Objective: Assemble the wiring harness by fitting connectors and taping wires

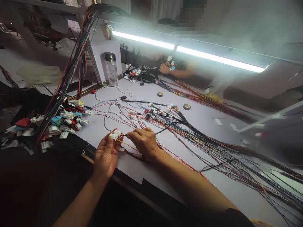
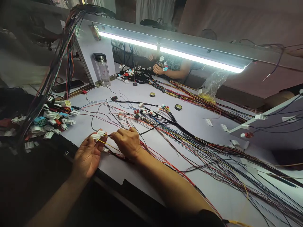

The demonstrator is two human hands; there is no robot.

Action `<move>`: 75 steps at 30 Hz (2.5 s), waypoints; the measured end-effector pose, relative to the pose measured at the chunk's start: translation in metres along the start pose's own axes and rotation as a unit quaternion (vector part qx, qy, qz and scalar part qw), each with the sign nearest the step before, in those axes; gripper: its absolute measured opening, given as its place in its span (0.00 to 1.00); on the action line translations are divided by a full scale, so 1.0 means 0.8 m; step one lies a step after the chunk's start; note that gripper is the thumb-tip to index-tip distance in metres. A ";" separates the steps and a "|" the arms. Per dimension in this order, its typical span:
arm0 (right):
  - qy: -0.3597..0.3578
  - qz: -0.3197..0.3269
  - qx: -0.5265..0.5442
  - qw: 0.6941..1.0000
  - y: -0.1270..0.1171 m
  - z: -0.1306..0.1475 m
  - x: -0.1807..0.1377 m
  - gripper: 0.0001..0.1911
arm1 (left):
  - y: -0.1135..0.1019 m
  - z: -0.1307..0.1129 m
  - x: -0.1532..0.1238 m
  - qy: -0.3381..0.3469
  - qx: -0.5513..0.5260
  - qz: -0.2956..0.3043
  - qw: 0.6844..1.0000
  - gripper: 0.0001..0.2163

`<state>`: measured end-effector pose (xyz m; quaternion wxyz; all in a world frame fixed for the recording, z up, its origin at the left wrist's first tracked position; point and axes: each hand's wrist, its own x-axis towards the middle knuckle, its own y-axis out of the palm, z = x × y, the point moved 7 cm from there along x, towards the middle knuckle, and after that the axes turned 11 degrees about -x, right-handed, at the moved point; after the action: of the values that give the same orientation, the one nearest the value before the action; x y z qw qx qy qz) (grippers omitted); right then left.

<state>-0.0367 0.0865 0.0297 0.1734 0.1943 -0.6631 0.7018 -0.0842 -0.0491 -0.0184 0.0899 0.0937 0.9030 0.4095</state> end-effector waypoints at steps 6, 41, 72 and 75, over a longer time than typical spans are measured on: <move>-0.002 -0.011 0.000 1.000 -0.005 -0.001 -0.001 0.16 | 0.001 0.000 0.001 -0.001 0.001 -0.006 1.000 0.10; -0.002 -0.147 -0.025 0.989 -0.020 -0.001 -0.011 0.08 | -0.009 0.002 0.007 -0.031 -0.029 -0.046 0.998 0.05; -0.014 -0.150 -0.034 0.988 -0.022 0.005 -0.017 0.05 | -0.008 0.001 0.004 -0.045 -0.019 -0.068 0.996 0.06; -0.015 -0.164 -0.020 0.986 -0.025 0.006 -0.018 0.05 | -0.009 0.001 0.003 -0.049 -0.014 -0.074 0.996 0.08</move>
<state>-0.0137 0.0832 0.0401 0.2803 0.3072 -0.6386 0.6475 -0.0871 -0.0527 -0.0244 0.1652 0.0452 0.8961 0.4095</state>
